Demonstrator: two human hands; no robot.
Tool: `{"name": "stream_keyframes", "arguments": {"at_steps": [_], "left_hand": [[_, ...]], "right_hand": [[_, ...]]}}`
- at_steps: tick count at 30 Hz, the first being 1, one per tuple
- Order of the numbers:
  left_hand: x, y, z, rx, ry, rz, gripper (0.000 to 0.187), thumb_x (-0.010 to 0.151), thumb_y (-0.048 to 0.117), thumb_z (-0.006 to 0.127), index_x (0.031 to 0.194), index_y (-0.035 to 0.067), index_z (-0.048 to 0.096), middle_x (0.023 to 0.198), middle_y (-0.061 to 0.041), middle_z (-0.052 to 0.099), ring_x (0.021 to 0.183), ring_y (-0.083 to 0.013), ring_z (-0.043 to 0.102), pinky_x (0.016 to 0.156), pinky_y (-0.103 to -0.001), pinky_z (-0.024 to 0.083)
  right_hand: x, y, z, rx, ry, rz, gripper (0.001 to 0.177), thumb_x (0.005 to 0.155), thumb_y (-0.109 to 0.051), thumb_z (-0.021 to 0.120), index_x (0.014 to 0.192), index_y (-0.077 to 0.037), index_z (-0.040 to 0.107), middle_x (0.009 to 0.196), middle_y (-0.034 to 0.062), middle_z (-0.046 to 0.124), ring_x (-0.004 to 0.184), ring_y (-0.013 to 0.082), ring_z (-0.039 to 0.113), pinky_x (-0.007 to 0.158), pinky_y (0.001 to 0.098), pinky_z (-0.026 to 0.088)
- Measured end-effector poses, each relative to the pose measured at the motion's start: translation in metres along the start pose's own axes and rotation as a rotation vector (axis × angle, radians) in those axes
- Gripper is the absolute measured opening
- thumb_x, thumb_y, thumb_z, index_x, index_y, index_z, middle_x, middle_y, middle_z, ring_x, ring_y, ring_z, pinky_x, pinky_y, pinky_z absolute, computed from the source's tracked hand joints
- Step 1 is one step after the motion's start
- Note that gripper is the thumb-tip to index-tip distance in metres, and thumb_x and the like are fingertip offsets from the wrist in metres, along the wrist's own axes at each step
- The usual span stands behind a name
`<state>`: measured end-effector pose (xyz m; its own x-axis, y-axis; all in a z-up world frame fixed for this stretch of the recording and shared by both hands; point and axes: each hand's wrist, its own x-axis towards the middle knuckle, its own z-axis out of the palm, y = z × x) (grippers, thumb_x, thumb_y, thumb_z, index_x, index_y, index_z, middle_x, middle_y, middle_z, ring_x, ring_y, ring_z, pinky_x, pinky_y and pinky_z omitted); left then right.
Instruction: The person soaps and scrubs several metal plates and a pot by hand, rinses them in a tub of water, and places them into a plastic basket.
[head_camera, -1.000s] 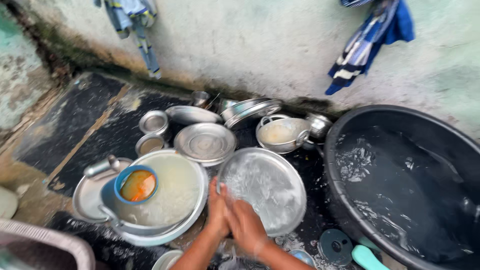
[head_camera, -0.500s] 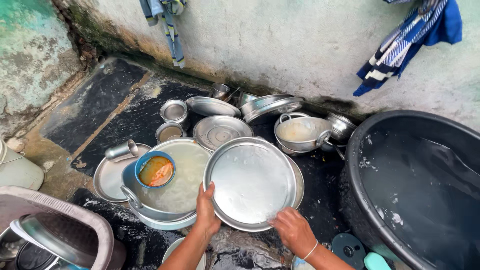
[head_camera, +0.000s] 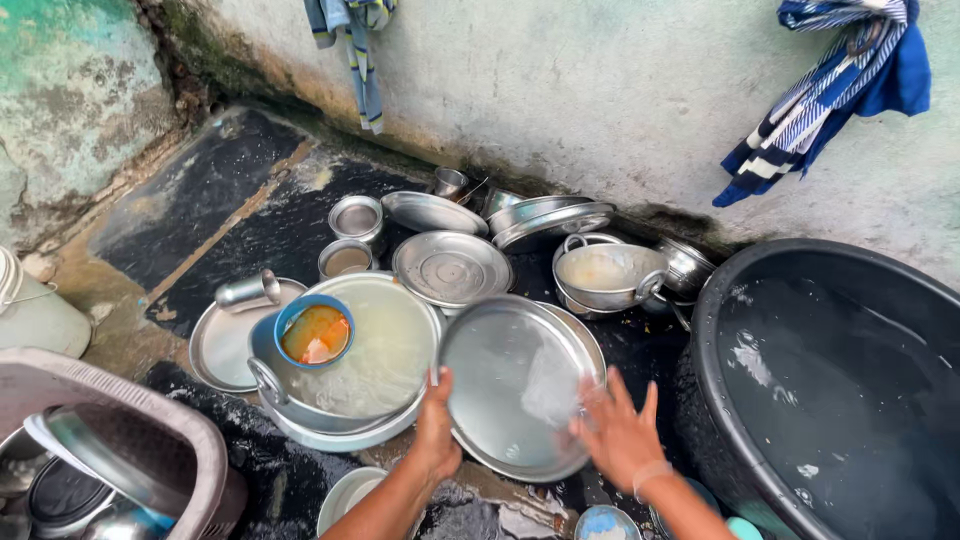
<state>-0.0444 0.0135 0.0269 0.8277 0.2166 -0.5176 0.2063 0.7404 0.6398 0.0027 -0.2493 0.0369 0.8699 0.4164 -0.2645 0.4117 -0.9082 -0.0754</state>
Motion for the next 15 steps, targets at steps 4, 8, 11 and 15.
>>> {"name": "stream_keyframes", "arguments": {"at_steps": [4,8,11,15], "left_hand": [[-0.001,-0.018,0.014,0.142,-0.127,-0.187,0.065,0.096,0.05,0.05,0.152,0.02,0.039,0.14,-0.014,0.059,0.127,-0.0302,0.06,0.101,-0.051,0.055],[0.012,-0.024,0.006,0.073,-0.174,-0.227,0.066,0.093,0.049,0.051,0.151,0.02,0.04,0.139,-0.01,0.06,0.125,-0.0303,0.061,0.1,-0.052,0.054],[0.026,-0.007,-0.012,0.085,0.032,-0.145,0.062,0.098,0.047,0.05,0.152,0.021,0.037,0.139,-0.015,0.059,0.126,-0.0341,0.061,0.103,-0.052,0.051],[0.025,0.009,-0.026,0.042,-0.075,0.017,0.062,0.096,0.043,0.052,0.15,0.012,0.046,0.136,-0.02,0.061,0.121,-0.0347,0.062,0.1,-0.054,0.053]], "right_hand": [[0.082,-0.012,0.018,0.663,-0.038,0.054,0.079,0.102,-0.044,0.039,0.165,-0.016,-0.001,0.174,0.0046,0.006,0.153,0.0354,0.023,0.121,0.0581,0.014],[0.091,-0.093,0.049,0.379,0.074,-0.334,0.077,0.103,-0.039,0.033,0.161,0.003,0.004,0.17,0.0227,0.005,0.16,0.0319,0.002,0.126,0.0475,-0.003],[0.016,-0.104,0.074,0.419,-0.096,-0.704,0.073,0.108,-0.038,0.024,0.163,0.007,0.007,0.173,0.026,0.008,0.162,0.0371,-0.001,0.128,0.052,0.001],[-0.014,-0.035,0.068,0.383,-0.441,-0.231,0.074,0.097,-0.053,0.034,0.164,-0.025,0.021,0.175,0.0021,0.001,0.159,0.0245,-0.004,0.122,0.061,-0.004]]}}
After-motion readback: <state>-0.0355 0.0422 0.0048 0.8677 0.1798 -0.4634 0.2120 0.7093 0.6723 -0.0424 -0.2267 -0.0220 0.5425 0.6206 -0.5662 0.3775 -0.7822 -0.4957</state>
